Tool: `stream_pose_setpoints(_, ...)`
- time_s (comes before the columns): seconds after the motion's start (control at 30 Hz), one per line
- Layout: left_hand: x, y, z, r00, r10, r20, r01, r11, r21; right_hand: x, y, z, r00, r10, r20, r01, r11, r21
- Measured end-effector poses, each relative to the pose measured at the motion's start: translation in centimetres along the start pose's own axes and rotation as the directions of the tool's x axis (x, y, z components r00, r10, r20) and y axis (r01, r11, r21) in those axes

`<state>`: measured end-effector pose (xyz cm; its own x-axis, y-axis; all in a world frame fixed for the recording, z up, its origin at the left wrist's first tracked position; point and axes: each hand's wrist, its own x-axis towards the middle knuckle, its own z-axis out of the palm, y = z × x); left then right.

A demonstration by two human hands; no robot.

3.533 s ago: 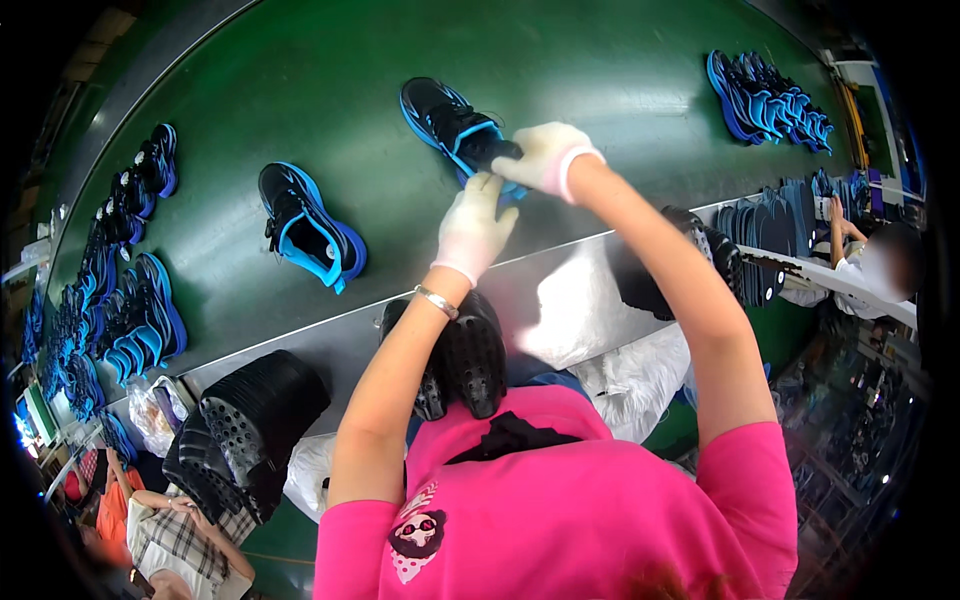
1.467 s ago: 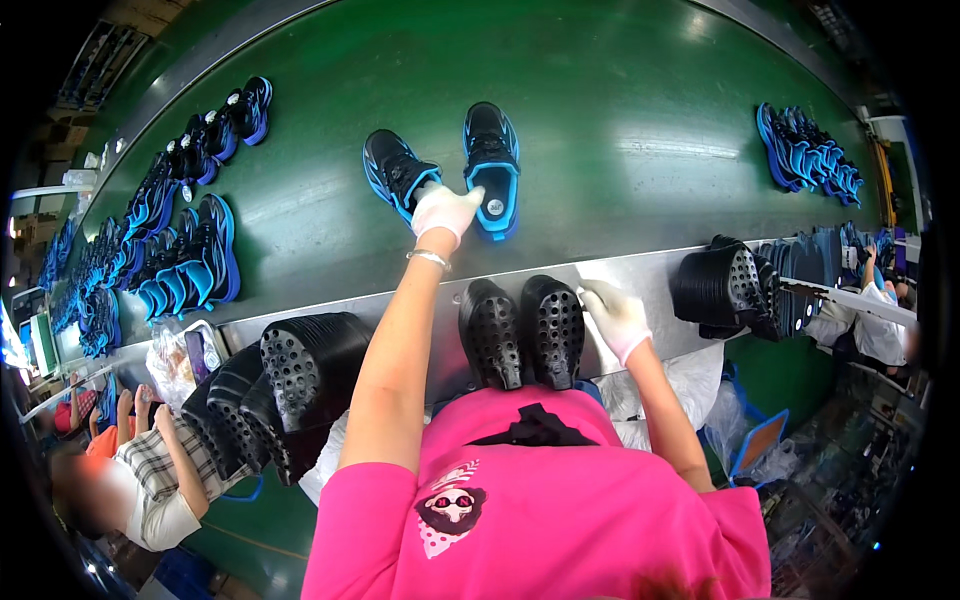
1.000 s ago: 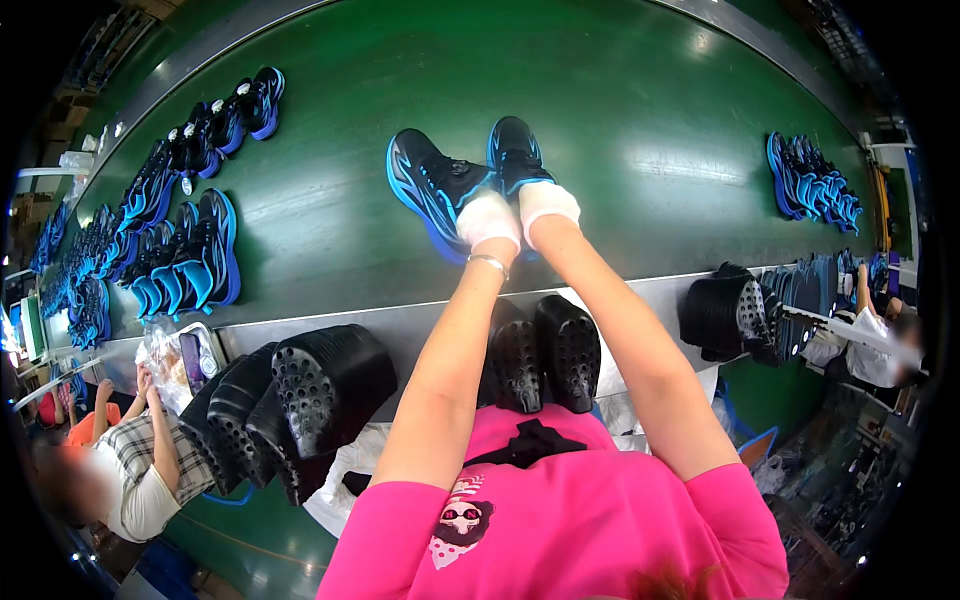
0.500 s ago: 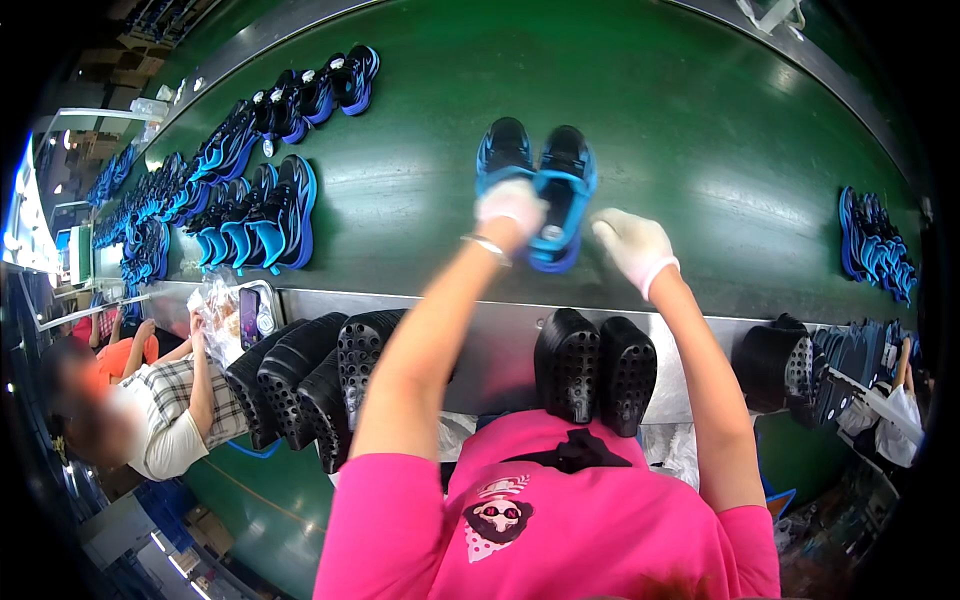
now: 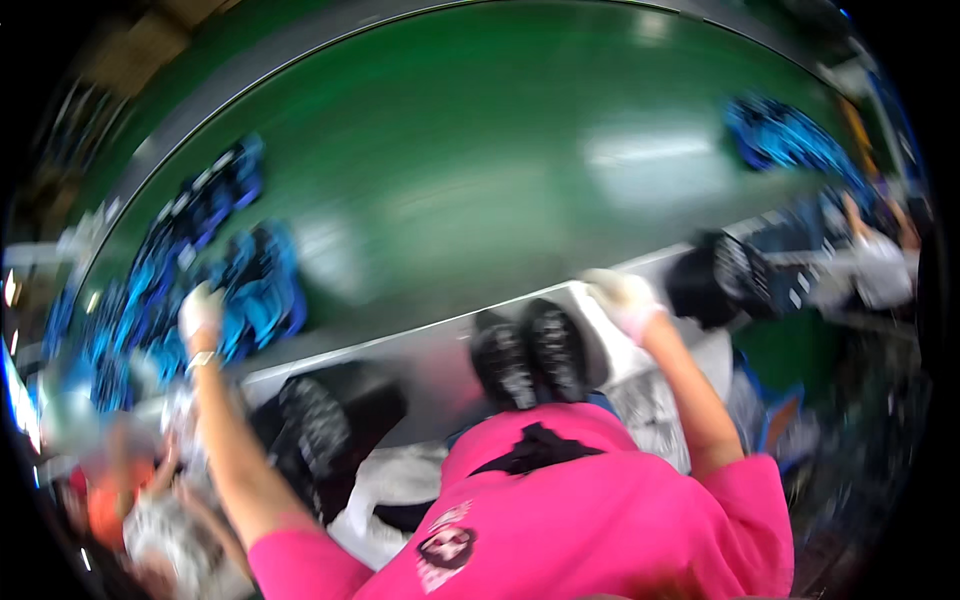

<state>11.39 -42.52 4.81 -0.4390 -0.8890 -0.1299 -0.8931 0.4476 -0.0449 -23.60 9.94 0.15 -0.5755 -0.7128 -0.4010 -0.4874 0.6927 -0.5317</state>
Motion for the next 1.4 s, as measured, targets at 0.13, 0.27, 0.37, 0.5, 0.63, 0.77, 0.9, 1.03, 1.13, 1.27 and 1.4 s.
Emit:
stream_pose_setpoints(0.13, 2.9, 2.9, -1.7, 0.947, 0.233, -0.219, -0.269, 0.951, -0.153, 0.1, -0.5, -0.3, 0.993, -0.058, 0.101, 0.071, 0.989, -0.127)
stream_pose_setpoints(0.27, -1.4, 15.8, -4.5, 0.75, 0.58, -0.317, -0.658, 0.704, -0.268, -0.6, -3.5, -4.8, 0.98, -0.093, 0.175, 0.134, 0.962, -0.24)
stream_pose_setpoints(0.37, -9.3, 27.2, -6.2, 0.557, 0.788, -0.262, -0.826, 0.493, -0.273, -1.4, -2.8, -7.5, 0.984, -0.059, 0.166, 0.107, 0.949, -0.296)
stream_pose_setpoints(0.5, -18.3, 34.3, -2.9, 0.343, 0.912, -0.225, -0.916, 0.271, -0.297, -1.1, -0.3, -12.0, 0.994, -0.032, 0.102, 0.063, 0.943, -0.326)
stream_pose_setpoints(0.63, -24.5, 36.6, 0.8, 0.399, 0.908, -0.13, -0.888, 0.347, -0.302, 1.1, 4.5, -18.2, 0.996, 0.053, -0.066, -0.074, 0.924, -0.376)
stream_pose_setpoints(0.77, -27.5, 37.5, 3.3, 0.512, 0.859, -0.02, -0.831, 0.488, -0.268, 4.5, 13.3, -25.4, 0.923, 0.318, -0.217, -0.377, 0.862, -0.339)
stream_pose_setpoints(0.9, -28.8, 38.9, 4.5, 0.617, 0.785, 0.062, -0.738, 0.604, -0.301, 8.5, 24.6, -30.9, 0.813, 0.451, -0.368, -0.547, 0.808, -0.218)
stream_pose_setpoints(1.03, -29.2, 39.0, 5.7, 0.699, 0.713, 0.064, -0.656, 0.674, -0.338, 11.9, 33.5, -33.6, 0.688, 0.548, -0.477, -0.66, 0.746, -0.095)
stream_pose_setpoints(1.13, -29.1, 41.3, 3.1, 0.72, 0.687, 0.104, -0.626, 0.706, -0.33, 15.2, 40.8, -34.5, 0.54, 0.622, -0.566, -0.715, 0.694, 0.081)
stream_pose_setpoints(1.27, -29.0, 40.9, 3.1, 0.708, 0.675, 0.207, -0.6, 0.73, -0.327, 16.5, 43.2, -36.5, 0.45, 0.632, -0.632, -0.75, 0.651, 0.118)
stream_pose_setpoints(1.4, -28.9, 42.2, 2.4, 0.726, 0.642, 0.249, -0.564, 0.762, -0.319, 19.4, 47.6, -36.9, 0.415, 0.576, -0.705, -0.801, 0.599, 0.018)
